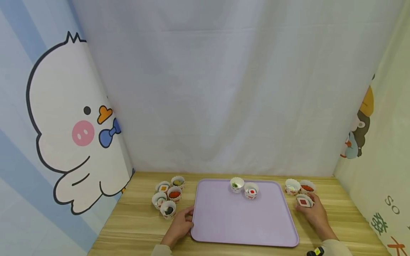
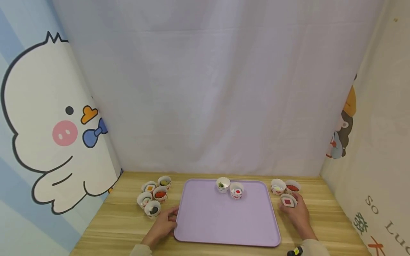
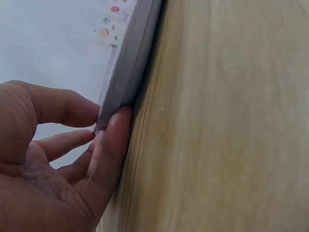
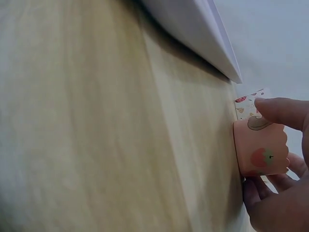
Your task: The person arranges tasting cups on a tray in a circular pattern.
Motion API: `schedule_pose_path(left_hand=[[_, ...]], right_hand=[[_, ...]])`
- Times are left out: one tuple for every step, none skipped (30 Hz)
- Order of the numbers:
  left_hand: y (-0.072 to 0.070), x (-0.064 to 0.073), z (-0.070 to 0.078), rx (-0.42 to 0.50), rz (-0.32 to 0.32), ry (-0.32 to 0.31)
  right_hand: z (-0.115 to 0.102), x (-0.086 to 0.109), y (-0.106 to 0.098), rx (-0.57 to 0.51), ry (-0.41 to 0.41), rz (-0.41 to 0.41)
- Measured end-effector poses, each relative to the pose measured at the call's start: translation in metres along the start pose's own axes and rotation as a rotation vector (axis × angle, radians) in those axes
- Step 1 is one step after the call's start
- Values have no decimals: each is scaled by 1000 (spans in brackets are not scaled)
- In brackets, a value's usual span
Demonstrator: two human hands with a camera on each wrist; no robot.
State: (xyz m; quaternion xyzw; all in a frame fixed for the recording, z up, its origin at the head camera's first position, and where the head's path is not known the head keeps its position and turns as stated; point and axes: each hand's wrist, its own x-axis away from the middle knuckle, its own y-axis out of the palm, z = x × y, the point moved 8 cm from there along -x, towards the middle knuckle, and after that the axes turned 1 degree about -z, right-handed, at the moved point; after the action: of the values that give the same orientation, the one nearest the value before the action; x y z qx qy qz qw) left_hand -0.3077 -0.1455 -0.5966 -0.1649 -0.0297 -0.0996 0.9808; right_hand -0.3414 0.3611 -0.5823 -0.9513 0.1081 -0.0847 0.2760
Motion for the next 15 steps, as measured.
schedule_pose_path(left_hand=[[0,0,0,1,1,1],[0,0,0,0,2,-1],[0,0,0,-1,3,-2],[0,1,0,1,2,-3],[0,1,0,0,3,-4],[0,1,0,0,4,-5],[0,0,0,0,5,-5],[0,0,0,-1,7,-6],[0,0,-1,-1,9,-6],[0,0,-1,4,9,-5],[0,0,-1,8,10,-1],[0,-1,-2,14,10,2],[0,-1,-2,19,8,7],[1,0,-3,25,4,8],[2,0,-4,31,-1,10]], right_hand=[[0,0,0,4,-1,-2],[0,0,0,5,-1,-2],[-1,0,0,6,-2,-4],[-1,0,0,8,-2,-4],[-1,0,0,11,-1,-4],[-1,0,0,12,-2,-5],[-1,0,1,11,-3,-3],[-1,0,1,8,-6,0],[-1,1,1,3,-11,3],[-1,1,0,2,-19,12],[-2,1,0,1,-28,21],[-2,2,0,3,-34,30],[-1,3,0,3,-38,38],[-1,3,-1,6,-40,47],[0,5,-1,13,-41,55]])
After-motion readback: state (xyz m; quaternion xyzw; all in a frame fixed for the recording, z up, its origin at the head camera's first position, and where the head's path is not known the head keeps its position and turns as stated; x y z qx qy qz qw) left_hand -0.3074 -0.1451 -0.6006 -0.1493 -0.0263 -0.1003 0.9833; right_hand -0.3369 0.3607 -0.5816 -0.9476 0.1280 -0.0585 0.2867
